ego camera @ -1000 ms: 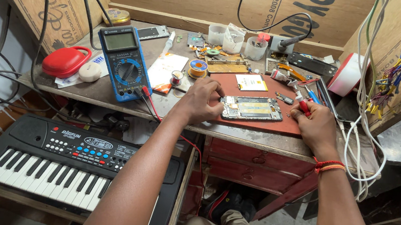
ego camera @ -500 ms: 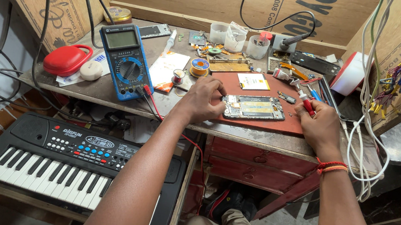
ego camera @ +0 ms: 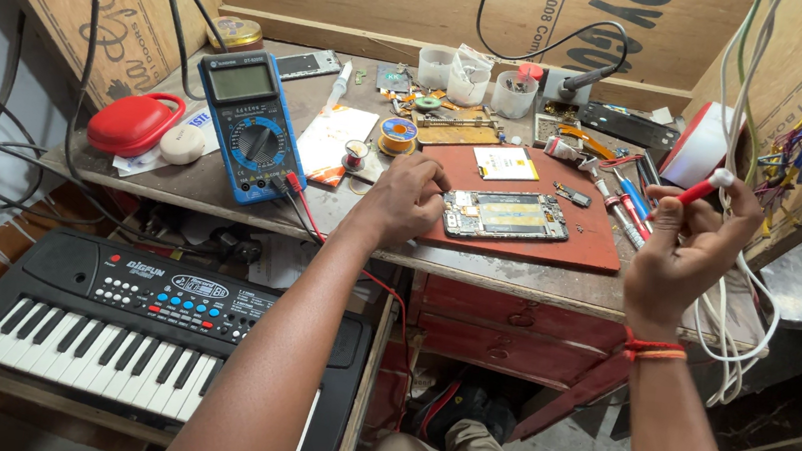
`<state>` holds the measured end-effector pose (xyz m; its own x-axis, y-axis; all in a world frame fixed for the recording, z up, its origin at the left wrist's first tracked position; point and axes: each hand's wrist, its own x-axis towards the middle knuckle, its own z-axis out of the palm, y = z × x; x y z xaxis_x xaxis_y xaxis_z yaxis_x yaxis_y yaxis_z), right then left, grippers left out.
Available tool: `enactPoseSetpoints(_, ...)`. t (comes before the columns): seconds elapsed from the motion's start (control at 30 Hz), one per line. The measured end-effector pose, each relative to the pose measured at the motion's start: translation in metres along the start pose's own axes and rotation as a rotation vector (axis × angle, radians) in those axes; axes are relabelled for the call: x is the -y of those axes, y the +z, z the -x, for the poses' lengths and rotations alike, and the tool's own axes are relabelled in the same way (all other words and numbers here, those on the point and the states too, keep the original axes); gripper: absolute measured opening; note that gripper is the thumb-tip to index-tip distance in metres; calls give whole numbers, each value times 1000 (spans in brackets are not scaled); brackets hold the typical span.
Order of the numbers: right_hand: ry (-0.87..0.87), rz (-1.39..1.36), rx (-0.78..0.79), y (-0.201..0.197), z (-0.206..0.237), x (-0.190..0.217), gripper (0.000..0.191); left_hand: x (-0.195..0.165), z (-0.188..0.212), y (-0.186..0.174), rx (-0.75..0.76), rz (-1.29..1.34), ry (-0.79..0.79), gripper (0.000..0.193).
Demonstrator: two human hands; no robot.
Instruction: The person works at a cluttered repair bench on a disassembled smartphone lying on a mat. They hold the phone steady with one hand while using a red-handled probe tool to point at and work on the exposed internal board, occasionally repositioning the phone and picking at its components.
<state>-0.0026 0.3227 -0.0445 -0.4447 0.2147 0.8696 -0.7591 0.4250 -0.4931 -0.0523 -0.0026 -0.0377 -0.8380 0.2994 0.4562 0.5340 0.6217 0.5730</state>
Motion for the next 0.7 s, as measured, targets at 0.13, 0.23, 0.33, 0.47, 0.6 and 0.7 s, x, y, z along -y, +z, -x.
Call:
enactPoseSetpoints(0.13, 109, -314, -27, 38, -1, 23, 59, 2, 0, 1, -15, 6, 8, 19)
enactPoseSetpoints(0.23, 70, -323, 55, 72, -6, 40, 53, 2, 1, 1, -40, 3, 36, 18)
enactPoseSetpoints(0.33, 63, -402, 133, 105, -13, 47, 58, 4, 1, 1, -15, -2, 36, 18)
enactPoseSetpoints(0.47, 108, -323, 180, 131, -11, 49, 57, 3, 2, -1, -42, -1, 63, 17)
enactPoseSetpoints(0.6, 67, -146, 219, 134, -3, 50, 54, 2, 3, -1, -36, -2, 40, 19)
enactPoseSetpoints(0.7, 0, -19, 216, 133, 0, 50, 51, 0, 4, 0, -35, 2, 37, 18)
